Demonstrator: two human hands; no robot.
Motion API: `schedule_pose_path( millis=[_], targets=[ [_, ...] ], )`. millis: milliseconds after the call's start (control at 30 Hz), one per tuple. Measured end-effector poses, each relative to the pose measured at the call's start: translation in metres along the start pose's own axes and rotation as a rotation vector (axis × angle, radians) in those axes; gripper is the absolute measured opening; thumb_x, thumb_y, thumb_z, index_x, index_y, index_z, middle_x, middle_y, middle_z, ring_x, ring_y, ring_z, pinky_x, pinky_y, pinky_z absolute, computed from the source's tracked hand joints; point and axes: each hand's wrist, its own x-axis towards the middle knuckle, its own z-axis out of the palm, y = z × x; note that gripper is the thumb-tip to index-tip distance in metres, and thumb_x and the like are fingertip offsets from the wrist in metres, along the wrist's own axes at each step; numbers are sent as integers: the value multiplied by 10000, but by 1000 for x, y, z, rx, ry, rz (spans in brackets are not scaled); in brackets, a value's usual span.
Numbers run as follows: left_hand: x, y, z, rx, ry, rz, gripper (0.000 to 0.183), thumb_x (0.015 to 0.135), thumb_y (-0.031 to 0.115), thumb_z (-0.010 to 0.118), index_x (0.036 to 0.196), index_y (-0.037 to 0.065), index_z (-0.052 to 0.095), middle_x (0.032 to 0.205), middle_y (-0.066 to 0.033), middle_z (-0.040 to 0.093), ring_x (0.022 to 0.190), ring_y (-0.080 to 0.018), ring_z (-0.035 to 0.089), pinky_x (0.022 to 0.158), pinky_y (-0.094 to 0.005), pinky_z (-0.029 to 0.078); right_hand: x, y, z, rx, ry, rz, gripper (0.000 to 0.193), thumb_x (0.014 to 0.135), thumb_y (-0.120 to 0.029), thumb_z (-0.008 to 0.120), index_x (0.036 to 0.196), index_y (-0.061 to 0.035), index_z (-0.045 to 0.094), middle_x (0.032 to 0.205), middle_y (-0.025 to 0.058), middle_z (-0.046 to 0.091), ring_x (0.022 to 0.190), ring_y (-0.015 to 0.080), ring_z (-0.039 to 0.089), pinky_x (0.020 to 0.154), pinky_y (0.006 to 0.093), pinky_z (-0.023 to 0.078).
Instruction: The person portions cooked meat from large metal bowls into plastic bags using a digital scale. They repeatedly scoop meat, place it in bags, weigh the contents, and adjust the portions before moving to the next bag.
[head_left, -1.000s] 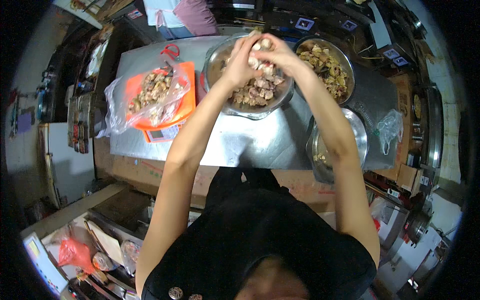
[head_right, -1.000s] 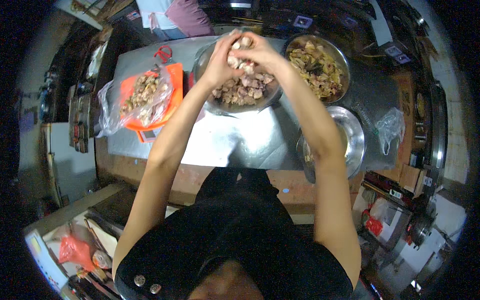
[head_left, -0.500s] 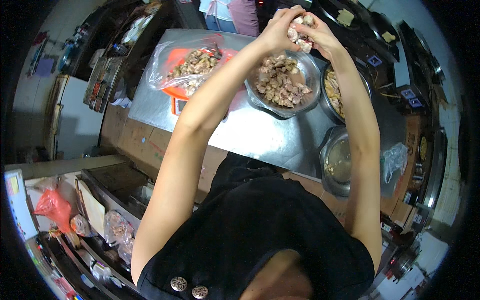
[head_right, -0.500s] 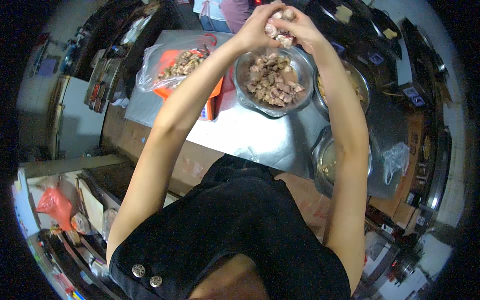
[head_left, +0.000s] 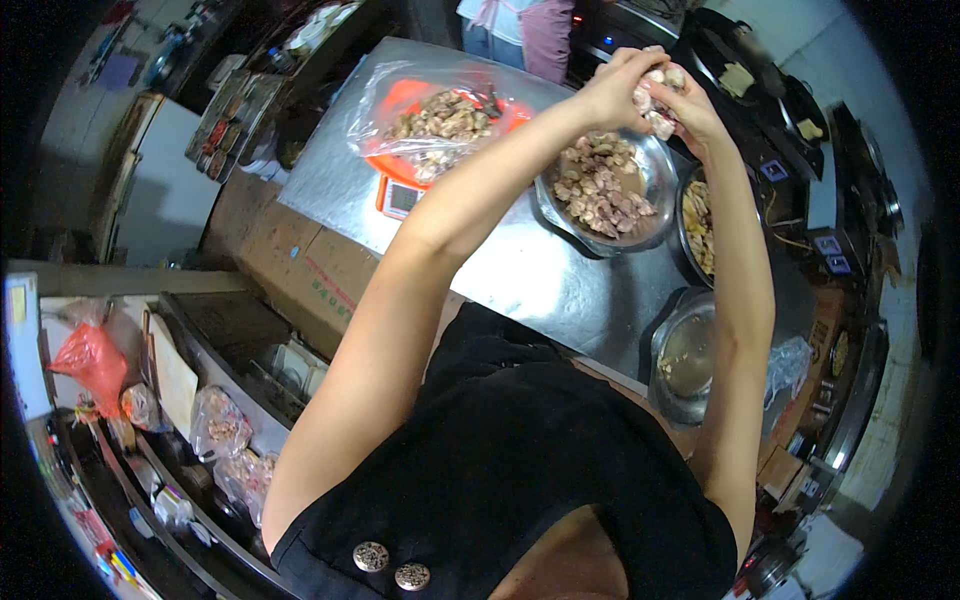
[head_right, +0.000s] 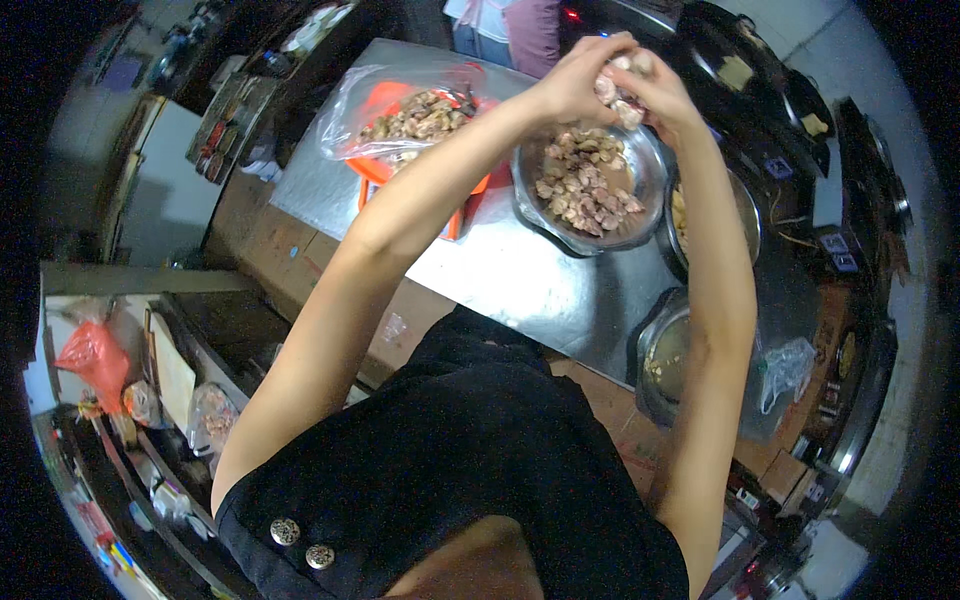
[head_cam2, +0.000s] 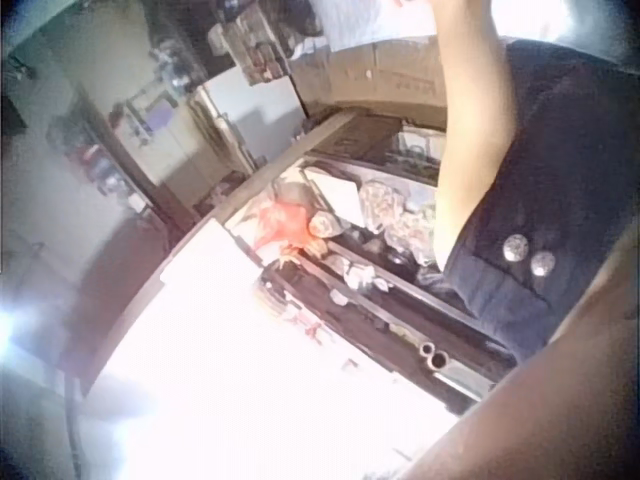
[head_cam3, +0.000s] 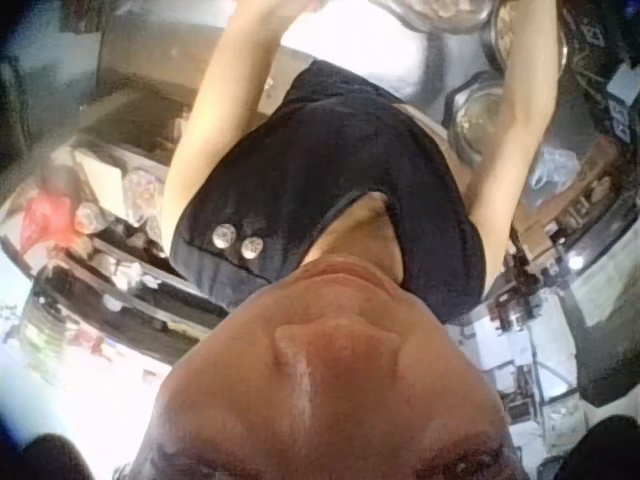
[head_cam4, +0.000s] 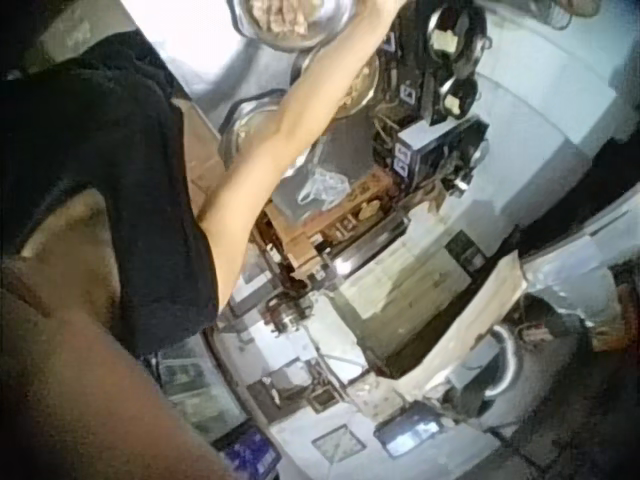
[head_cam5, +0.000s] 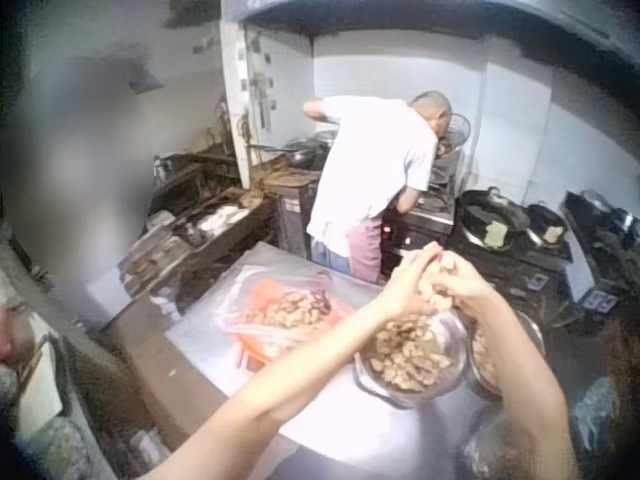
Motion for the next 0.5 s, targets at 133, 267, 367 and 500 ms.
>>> schedule_pose_path(
  millis=[133, 267, 367, 500],
  targets=[
    [-15, -2, -40, 28, 55, -5, 939, 496, 163, 834, 1330, 82, 410, 1244, -184, 491, 1205, -355, 434, 1034, -400, 372, 15, -10, 34, 29, -127, -60, 470, 829, -201, 719, 1227, -67, 508, 1079, 74, 619, 960, 158, 625, 789, 284, 531],
    [-52, -24, -100, 73, 70, -69, 932, 522, 191, 841, 1344, 94, 413, 1293, -164, 485, 1226, -330, 439, 1049, -396, 360, 62, 9, 97, 97, -218, -46, 514, 767, -212, 784, 1187, -80, 518, 1056, 68, 621, 906, 176, 640, 729, 327, 559],
    [-94, -51, -142, 107, 7, -170, 979, 495, 207, 862, 1348, 84, 399, 1297, -163, 481, 1228, -340, 426, 1051, -400, 364, 73, 19, 162, 104, -238, 69, 543, 733, -209, 811, 1173, -87, 517, 1036, 66, 627, 889, 175, 643, 735, 351, 561],
    [-155, -100, -179, 208, -189, -274, 999, 494, 194, 867, 1369, 99, 394, 1298, -146, 505, 1225, -337, 441, 1027, -412, 388, 90, 62, 227, 45, -246, 393, 574, 771, -210, 778, 1260, -170, 481, 1052, 42, 630, 950, 205, 630, 706, 426, 567]
  ],
)
